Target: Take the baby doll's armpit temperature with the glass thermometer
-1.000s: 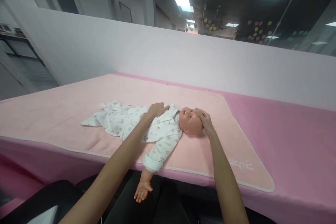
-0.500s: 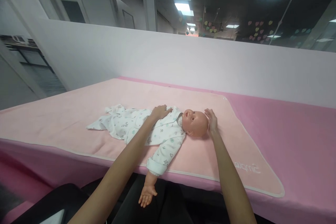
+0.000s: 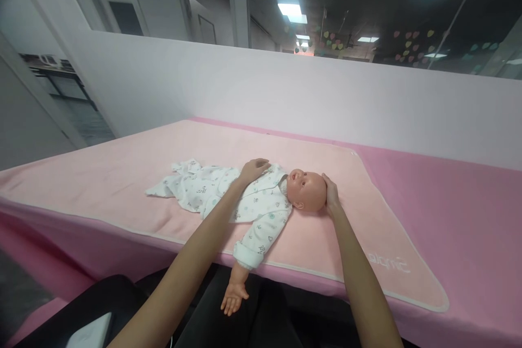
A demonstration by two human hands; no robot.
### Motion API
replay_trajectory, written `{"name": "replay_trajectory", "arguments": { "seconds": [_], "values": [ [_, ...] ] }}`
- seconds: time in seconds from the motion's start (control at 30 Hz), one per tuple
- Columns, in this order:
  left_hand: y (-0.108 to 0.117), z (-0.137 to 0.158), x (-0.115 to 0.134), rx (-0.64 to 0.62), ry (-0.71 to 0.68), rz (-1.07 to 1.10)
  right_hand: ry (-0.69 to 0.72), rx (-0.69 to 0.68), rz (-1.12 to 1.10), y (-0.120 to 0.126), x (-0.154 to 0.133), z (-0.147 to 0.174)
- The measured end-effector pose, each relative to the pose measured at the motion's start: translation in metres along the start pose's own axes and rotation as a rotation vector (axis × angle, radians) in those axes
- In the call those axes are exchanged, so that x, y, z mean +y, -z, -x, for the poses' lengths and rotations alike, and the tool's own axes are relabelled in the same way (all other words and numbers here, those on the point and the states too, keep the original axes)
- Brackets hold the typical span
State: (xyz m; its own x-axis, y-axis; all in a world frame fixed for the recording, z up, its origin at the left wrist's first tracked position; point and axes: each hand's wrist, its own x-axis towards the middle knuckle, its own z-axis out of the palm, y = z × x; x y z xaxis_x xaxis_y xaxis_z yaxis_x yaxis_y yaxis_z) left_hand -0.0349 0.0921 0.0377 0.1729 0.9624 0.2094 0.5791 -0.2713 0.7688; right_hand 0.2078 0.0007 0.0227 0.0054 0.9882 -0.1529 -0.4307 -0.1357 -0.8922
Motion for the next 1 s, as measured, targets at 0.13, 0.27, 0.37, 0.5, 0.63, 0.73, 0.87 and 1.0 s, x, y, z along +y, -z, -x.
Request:
{"name": "replay_trajectory", "arguments": {
  "seconds": [0.13, 0.27, 0.37, 0.5, 0.63, 0.73, 0.87, 1.0],
  "values": [
    [0.006, 0.015, 0.005, -0.213, -0.149, 0.648, 0.045, 0.029, -0.002, 0.003, 0.001, -0.002],
    [0.007, 0.027, 0.015, -0.437, -0.339, 0.565, 0.057, 0.026, 0.019, 0.003, 0.001, -0.002],
    [0.004, 0.034, 0.023, -0.528, -0.416, 0.317, 0.076, 0.036, 0.06, 0.002, 0.001, -0.003],
    [-0.002, 0.037, 0.026, -0.455, -0.403, 0.246, 0.279, 0.277, 0.27, 0.007, -0.002, -0.007],
    [-0.007, 0.033, 0.018, -0.296, -0.329, 0.248, 0.597, 0.478, 0.568, 0.012, -0.005, -0.006],
    [-0.011, 0.026, 0.011, -0.154, -0.244, 0.321, 0.842, 0.521, 0.875, -0.001, -0.01, 0.002],
    [-0.013, 0.023, 0.006, -0.099, -0.231, 0.359, 1.027, 0.261, 1.386, -0.048, -0.02, 0.011],
    [-0.01, 0.025, 0.009, -0.218, -0.23, 0.32, 0.718, -0.038, 1.883, -0.101, -0.026, 0.003]
  ]
}}
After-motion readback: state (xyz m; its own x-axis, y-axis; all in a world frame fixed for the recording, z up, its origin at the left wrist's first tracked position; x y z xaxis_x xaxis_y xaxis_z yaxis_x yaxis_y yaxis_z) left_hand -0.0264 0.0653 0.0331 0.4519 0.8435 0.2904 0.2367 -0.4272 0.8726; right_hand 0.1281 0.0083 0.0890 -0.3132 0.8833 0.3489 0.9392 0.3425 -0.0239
